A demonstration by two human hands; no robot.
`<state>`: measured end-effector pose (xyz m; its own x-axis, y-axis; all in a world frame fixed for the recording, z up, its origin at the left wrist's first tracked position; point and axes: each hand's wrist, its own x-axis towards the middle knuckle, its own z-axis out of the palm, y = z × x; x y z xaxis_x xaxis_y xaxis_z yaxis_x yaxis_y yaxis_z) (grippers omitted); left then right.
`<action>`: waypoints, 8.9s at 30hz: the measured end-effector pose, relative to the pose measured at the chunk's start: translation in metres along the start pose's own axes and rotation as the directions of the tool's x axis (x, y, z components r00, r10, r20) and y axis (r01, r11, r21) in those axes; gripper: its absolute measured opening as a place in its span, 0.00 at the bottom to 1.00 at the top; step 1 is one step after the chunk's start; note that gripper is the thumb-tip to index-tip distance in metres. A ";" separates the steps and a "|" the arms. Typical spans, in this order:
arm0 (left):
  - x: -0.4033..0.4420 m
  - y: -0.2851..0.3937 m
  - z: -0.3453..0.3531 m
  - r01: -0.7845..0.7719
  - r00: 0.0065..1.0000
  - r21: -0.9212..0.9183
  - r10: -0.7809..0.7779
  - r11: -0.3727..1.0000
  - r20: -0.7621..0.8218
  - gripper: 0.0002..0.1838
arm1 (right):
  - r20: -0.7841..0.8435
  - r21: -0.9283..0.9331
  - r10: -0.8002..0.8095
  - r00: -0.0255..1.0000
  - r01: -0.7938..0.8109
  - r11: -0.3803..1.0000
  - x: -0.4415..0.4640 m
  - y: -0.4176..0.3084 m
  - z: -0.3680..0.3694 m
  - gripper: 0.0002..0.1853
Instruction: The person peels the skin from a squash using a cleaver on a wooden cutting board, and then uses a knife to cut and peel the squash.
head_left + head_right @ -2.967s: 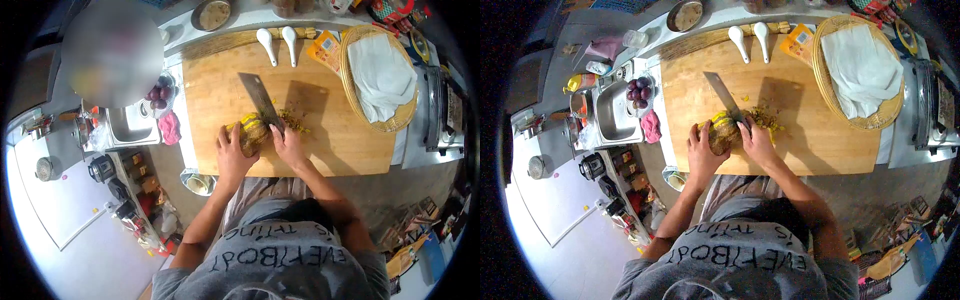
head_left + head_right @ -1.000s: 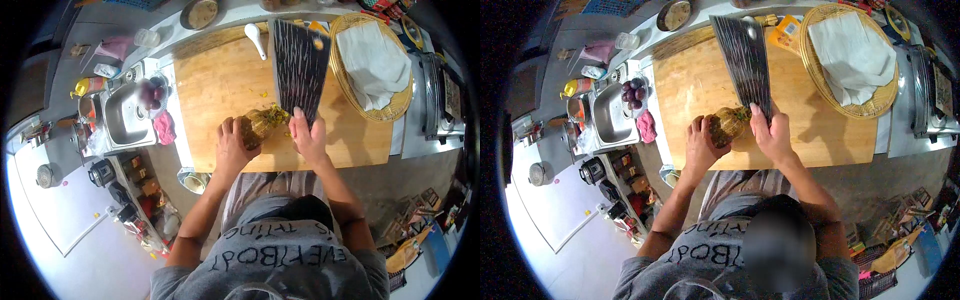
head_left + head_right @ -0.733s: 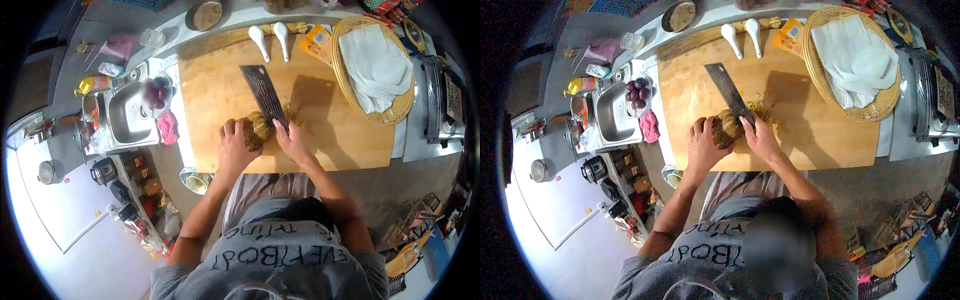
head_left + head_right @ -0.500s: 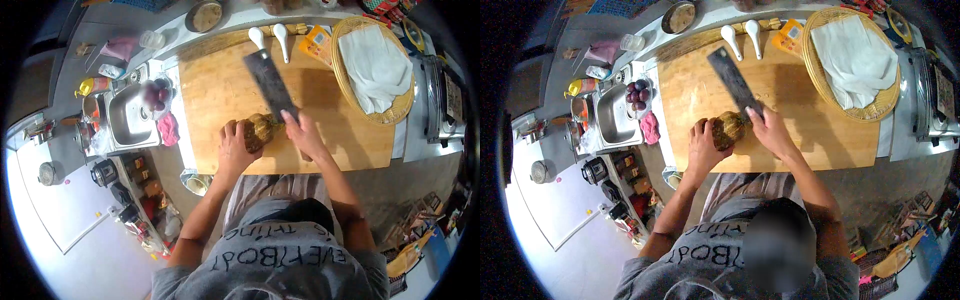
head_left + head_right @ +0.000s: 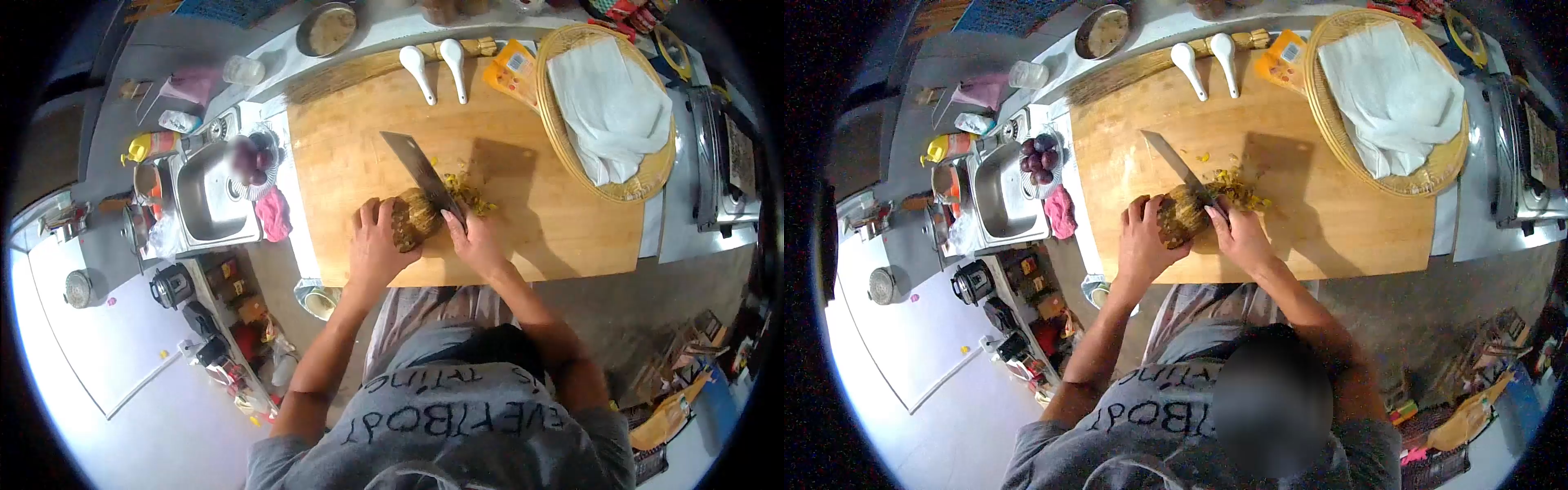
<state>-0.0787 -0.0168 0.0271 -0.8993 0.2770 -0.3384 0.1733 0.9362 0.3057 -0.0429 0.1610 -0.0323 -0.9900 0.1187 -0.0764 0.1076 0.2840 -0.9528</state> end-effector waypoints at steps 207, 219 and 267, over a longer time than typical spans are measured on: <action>-0.076 -0.148 0.047 -0.069 0.991 -0.663 -0.028 0.746 -0.135 0.61 | 0.411 -0.104 0.186 0.893 -0.156 0.982 -0.017 -0.033 0.036 0.17; -0.064 -0.118 0.069 -0.113 0.977 -0.768 -0.070 0.630 -0.201 0.55 | 0.416 -0.278 0.249 0.875 -0.138 0.951 -0.022 -0.048 0.027 0.13; -0.087 -0.024 0.055 0.243 0.848 -0.963 -0.457 -0.118 0.270 0.29 | 0.234 -0.333 0.347 0.908 -0.260 0.906 -0.067 -0.100 -0.043 0.08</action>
<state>0.0180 -0.0515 0.0005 -0.7333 -0.1343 -0.6666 -0.6253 -0.2518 0.7386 0.0168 0.1654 0.0803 -0.8832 -0.0165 -0.4688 0.3857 0.5432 -0.7458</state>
